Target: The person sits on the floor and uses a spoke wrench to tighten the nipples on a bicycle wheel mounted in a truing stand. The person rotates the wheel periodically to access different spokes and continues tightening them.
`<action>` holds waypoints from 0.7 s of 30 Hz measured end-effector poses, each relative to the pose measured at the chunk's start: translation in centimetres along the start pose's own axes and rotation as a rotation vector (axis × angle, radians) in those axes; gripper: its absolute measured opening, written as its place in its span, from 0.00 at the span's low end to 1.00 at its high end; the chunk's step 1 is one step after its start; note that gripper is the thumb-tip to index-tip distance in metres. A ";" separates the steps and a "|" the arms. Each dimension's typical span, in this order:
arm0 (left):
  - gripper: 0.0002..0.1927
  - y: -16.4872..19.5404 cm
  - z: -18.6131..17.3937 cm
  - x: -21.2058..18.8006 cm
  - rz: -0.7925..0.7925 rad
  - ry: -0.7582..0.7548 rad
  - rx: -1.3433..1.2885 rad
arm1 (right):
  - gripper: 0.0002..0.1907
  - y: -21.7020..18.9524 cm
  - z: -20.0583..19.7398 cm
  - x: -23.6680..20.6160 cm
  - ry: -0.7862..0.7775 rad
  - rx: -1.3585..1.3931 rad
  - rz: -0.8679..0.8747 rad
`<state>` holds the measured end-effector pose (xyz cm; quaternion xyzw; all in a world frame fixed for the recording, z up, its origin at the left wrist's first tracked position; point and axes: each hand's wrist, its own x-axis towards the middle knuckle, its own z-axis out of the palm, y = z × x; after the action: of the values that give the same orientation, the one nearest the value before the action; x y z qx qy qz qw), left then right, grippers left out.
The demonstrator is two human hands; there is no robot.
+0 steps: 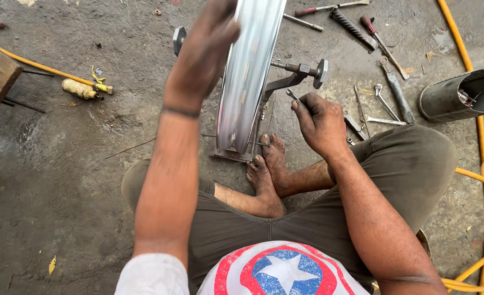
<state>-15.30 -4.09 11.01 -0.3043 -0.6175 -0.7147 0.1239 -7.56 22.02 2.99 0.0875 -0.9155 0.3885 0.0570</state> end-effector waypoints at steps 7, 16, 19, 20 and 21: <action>0.17 -8.0 -2.5 -15.6 -0.270 0.018 0.963 | 0.11 1.9 0.8 0.3 -0.038 0.073 -0.020; 0.04 -4.9 -3.2 -21.3 -0.294 0.282 0.630 | 0.04 2.4 1.7 -0.9 -0.185 0.265 -0.102; 0.05 -3.9 -1.8 -22.8 -0.437 0.364 0.492 | 0.04 3.0 2.4 -1.0 -0.194 0.264 -0.124; 0.05 -4.1 -1.6 -23.3 -0.494 0.409 0.427 | 0.04 3.2 2.8 -1.0 -0.200 0.287 -0.131; 0.04 -4.4 -1.6 -23.6 -0.501 0.408 0.430 | 0.05 3.4 3.2 -1.0 -0.208 0.311 -0.139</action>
<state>0.30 -9.43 -6.52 0.0370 -0.7712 -0.6227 0.1268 -7.40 22.14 -1.82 0.1978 -0.8371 0.5094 -0.0254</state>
